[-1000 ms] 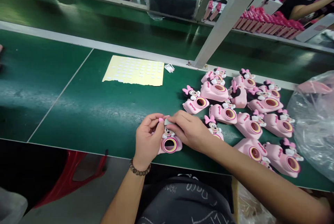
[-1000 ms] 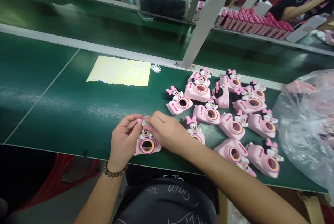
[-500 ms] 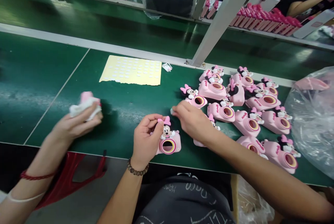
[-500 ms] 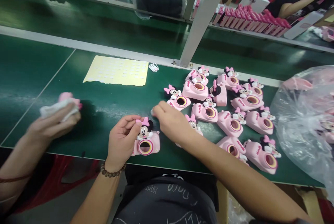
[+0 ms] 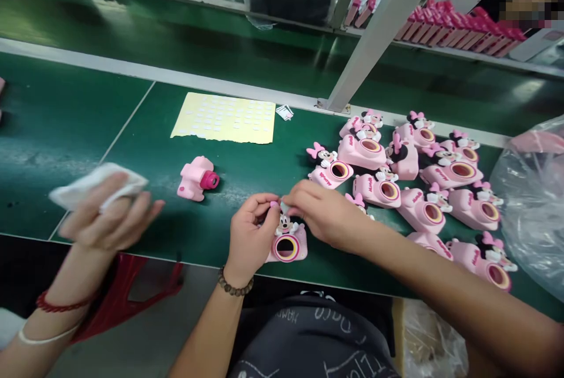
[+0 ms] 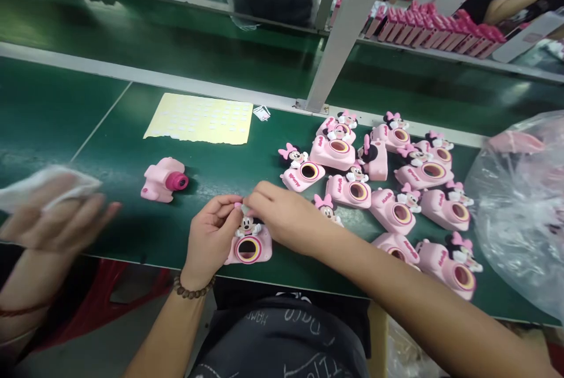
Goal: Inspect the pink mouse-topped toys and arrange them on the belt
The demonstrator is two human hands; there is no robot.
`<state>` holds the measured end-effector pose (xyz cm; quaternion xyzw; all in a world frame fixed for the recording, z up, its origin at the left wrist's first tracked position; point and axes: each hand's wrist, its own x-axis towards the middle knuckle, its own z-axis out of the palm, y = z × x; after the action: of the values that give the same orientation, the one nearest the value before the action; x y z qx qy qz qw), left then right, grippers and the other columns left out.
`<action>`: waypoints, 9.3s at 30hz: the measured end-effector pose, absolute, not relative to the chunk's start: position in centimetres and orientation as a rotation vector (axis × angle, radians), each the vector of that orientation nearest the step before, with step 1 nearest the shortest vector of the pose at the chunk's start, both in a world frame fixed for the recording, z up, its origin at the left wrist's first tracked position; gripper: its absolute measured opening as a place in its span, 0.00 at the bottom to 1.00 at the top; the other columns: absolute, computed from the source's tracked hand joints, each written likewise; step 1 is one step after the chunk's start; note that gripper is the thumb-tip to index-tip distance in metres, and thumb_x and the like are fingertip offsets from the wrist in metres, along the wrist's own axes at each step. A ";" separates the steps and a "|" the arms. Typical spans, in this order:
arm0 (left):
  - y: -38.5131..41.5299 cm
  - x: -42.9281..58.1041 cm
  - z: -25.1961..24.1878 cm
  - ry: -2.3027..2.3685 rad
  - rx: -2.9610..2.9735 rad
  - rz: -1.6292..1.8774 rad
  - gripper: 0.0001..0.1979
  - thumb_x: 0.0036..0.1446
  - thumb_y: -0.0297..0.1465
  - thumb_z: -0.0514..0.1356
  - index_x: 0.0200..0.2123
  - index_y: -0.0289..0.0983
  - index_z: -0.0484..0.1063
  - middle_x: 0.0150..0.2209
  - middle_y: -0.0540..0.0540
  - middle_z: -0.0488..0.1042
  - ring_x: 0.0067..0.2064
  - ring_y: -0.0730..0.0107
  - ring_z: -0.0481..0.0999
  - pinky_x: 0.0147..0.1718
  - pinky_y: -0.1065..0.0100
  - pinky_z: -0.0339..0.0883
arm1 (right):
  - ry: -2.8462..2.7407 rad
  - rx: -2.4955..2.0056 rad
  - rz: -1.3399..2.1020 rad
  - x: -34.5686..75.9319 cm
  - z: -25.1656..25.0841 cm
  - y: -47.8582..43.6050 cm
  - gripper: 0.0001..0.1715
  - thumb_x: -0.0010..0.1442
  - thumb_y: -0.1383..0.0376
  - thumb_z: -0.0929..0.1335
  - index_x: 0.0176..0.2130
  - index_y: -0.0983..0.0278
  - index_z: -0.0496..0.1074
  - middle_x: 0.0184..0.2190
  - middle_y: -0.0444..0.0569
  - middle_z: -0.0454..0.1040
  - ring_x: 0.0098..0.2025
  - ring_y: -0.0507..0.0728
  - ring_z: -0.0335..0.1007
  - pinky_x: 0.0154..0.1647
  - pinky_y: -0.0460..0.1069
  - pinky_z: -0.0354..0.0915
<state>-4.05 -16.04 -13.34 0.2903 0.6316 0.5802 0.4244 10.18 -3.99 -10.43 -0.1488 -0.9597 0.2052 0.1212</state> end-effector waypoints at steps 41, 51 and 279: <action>-16.4 -4.2 -13.6 1.527 0.735 1.472 0.07 0.61 0.34 0.63 0.40 0.37 0.73 0.36 0.46 0.81 0.32 0.75 0.76 0.31 0.76 0.68 | -2.636 -0.914 0.798 10.1 -9.1 -5.1 0.10 0.67 0.62 0.68 0.45 0.63 0.77 0.38 0.50 0.78 0.37 0.56 0.73 0.34 0.49 0.65; -16.8 -4.3 -14.0 1.542 0.802 1.495 0.05 0.62 0.34 0.63 0.40 0.40 0.74 0.34 0.48 0.81 0.36 0.72 0.78 0.36 0.72 0.70 | -2.087 -1.132 1.612 9.1 -10.8 -5.8 0.14 0.66 0.60 0.66 0.32 0.64 0.72 0.24 0.43 0.73 0.23 0.50 0.62 0.23 0.46 0.59; -17.3 4.8 -13.1 1.163 1.263 0.969 0.53 0.35 0.38 0.79 0.63 0.43 0.58 0.61 0.37 0.65 0.59 0.47 0.71 0.58 0.51 0.69 | -1.770 -1.007 1.757 26.2 -11.1 -11.1 0.26 0.61 0.56 0.72 0.58 0.52 0.71 0.51 0.50 0.63 0.55 0.59 0.64 0.58 0.59 0.66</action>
<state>4.78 -17.32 -13.07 0.5340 0.4919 0.4097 0.5523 26.17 -11.07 -11.06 -0.3649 -0.6414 0.6366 0.2241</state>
